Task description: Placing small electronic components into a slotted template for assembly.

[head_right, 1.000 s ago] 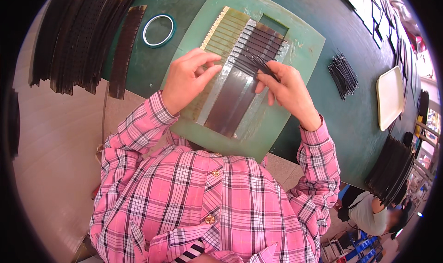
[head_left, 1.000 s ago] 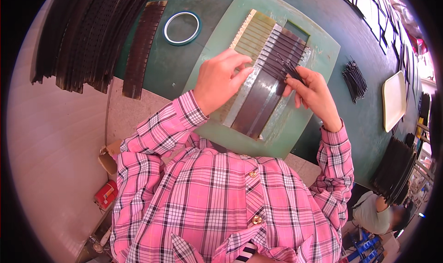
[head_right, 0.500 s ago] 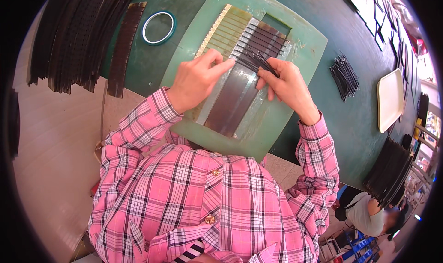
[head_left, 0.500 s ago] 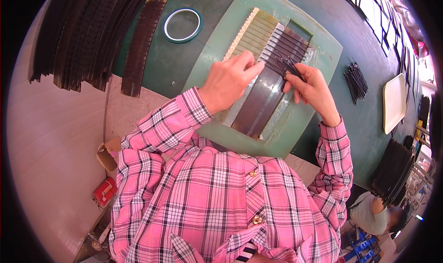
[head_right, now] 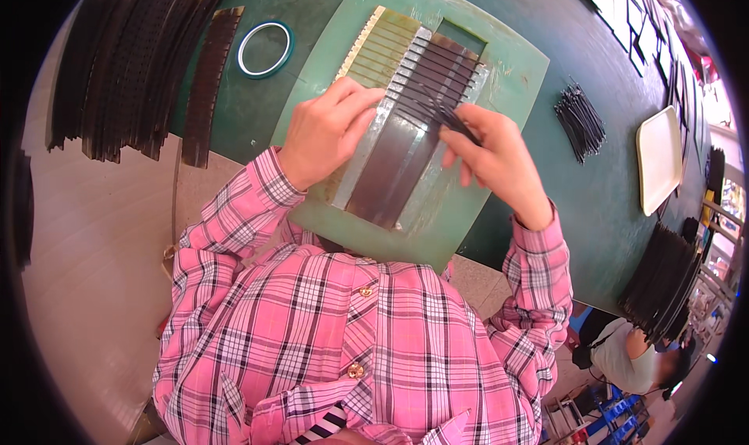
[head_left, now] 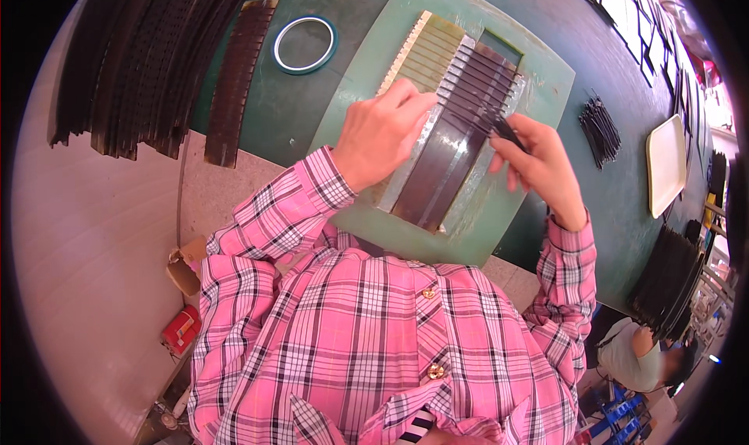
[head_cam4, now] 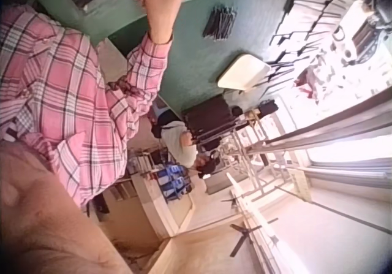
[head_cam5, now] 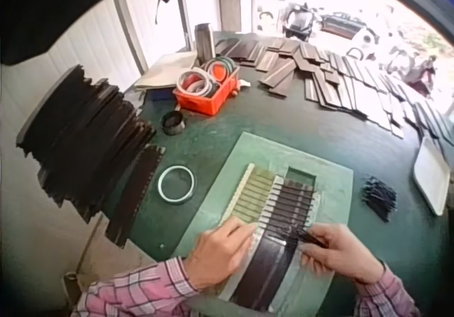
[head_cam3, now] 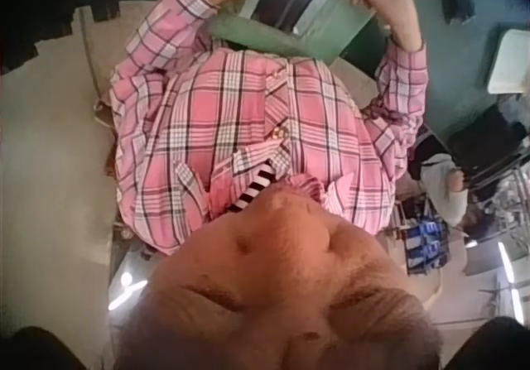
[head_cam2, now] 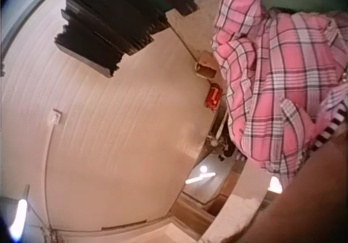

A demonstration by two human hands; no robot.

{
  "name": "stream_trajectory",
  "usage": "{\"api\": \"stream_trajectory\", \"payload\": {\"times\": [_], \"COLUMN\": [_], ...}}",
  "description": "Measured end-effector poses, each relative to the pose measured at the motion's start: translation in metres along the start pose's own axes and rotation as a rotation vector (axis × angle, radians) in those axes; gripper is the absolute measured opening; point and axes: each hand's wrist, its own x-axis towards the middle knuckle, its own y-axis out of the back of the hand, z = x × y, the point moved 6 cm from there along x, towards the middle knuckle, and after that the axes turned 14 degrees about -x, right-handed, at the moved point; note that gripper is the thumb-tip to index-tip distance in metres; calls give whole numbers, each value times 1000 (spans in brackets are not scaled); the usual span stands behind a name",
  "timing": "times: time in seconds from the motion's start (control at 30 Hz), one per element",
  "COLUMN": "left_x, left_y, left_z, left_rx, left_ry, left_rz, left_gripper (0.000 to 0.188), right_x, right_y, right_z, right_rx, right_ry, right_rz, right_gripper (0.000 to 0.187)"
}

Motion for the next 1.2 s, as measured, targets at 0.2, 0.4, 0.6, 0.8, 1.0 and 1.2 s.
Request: {"api": "stream_trajectory", "payload": {"times": [0.2,0.4,0.6,0.8,1.0,1.2], "left_x": [-9,-11,-11,-10,-16,-28], "left_y": [5,0,-13,-9,-26,-11], "left_z": [0,-1,10,3,9,-3], "left_rx": [-63,-43,306,177,-1113,-1087], "left_ry": [53,19,-70,-29,738,767], "left_rz": [35,9,-131,-118,-226,-169], "left_gripper": [13,18,35,35,14,14], "right_x": [20,29,30,-4,-24,-20], "right_y": [-12,-15,-16,16,-10,-19], "right_z": [3,6,2,9,-9,-3], "right_rx": [-69,-87,-57,-193,1,112], "right_ry": [22,37,9,-56,3,-24], "right_rz": [-34,-49,-55,139,1,-175], "right_gripper": [13,13,13,14,13,15]}}
